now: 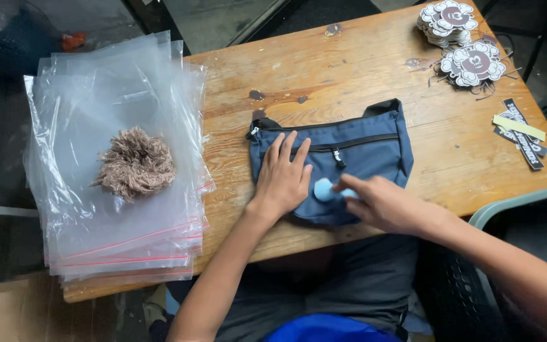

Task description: The person uses a blue lint roller to clean the surface of a dark blue bag placed on a wooden table. The person rolls the lint roller across the bag's exterior, including the zipper area and the brand label, to remove lint and debris.

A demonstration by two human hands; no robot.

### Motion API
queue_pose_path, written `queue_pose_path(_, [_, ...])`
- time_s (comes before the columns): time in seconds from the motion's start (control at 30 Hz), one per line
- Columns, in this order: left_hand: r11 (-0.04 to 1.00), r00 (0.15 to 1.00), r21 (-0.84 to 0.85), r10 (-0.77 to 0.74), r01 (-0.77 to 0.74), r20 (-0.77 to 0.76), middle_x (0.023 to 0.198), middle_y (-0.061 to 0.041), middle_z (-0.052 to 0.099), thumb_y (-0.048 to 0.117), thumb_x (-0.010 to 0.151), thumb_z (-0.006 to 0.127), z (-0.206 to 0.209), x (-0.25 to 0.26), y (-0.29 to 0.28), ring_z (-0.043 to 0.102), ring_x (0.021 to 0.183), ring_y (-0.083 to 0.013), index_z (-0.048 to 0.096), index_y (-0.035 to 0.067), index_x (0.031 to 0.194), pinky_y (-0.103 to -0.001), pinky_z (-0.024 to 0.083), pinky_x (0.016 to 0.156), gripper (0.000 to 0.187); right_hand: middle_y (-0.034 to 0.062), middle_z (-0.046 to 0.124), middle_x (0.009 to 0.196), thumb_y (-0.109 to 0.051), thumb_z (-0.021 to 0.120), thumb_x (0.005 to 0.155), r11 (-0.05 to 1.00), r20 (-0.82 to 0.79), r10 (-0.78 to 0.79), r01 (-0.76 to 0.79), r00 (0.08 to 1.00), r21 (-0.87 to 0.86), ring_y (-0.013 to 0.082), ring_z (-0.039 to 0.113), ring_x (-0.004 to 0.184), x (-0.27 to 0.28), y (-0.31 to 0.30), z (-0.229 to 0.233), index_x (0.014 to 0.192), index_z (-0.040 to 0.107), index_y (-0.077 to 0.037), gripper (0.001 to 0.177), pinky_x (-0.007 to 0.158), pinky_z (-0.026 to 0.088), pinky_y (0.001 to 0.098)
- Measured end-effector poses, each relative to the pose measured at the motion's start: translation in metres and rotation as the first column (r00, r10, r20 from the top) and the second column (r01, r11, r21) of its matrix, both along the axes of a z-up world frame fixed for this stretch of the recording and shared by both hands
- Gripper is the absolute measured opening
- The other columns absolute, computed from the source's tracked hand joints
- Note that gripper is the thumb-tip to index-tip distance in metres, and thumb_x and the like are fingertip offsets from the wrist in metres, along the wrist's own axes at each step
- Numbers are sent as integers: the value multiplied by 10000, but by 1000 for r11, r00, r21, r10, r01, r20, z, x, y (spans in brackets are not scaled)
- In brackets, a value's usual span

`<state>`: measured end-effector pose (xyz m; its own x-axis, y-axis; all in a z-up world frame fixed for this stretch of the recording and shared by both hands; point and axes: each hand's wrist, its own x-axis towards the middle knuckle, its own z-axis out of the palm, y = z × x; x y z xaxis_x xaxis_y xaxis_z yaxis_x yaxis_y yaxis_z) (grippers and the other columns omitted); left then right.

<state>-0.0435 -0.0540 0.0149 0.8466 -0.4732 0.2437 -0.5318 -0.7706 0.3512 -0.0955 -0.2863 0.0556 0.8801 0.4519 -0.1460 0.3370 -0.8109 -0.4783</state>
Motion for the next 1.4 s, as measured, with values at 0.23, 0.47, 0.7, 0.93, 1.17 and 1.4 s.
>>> queue_pose_path(0.23, [998,996,63,6,0,-89,1498,-242,382,263,965,446,7,3,-4,284,1447,-453,448,58,1480,-562,284,1160,555,246,767,799,-177,604,834,988,-200,-54,82,978,133,515,697,868,-7,-11,86,1141,662,-137,315,725,519,584])
queue_pose_path(0.47, [993,988,-37,-119,116,-100,1563,-232,339,281,984,455,15,3,-19,240,1479,-482,414,81,1521,-604,232,1185,574,221,667,672,-238,566,951,977,143,-214,214,966,14,498,666,777,46,-36,21,1222,564,-193,275,712,493,592])
queue_pose_path(0.7, [994,984,14,-110,113,-139,1571,-221,329,281,996,433,11,4,-18,233,1480,-483,400,81,1527,-618,201,1196,569,212,766,827,-232,585,869,990,-151,-129,135,980,30,516,688,831,-27,-17,38,1116,598,-196,250,729,535,593])
queue_pose_path(0.93, [991,988,42,-120,125,-101,1533,-248,351,193,884,488,19,6,-37,250,1452,-522,407,47,1493,-650,214,1174,632,255,749,850,-184,603,878,946,-74,-311,316,948,75,521,678,888,-21,-62,64,1183,624,-153,307,762,506,608])
queue_pose_path(1.17, [970,969,20,-241,243,-62,1592,-178,332,244,902,481,10,4,-45,245,1477,-485,381,140,1548,-646,170,1191,662,220,728,792,-207,558,948,968,56,-247,249,967,-39,474,699,839,4,-73,1,1215,557,-205,266,784,531,578])
queue_pose_path(1.4, [974,974,67,-213,218,-79,1598,-161,337,257,858,512,8,3,-51,275,1464,-477,388,164,1543,-661,196,1173,702,236,766,930,-166,566,891,987,-231,-104,129,967,95,505,696,883,-45,-40,59,1111,584,-146,222,743,553,577])
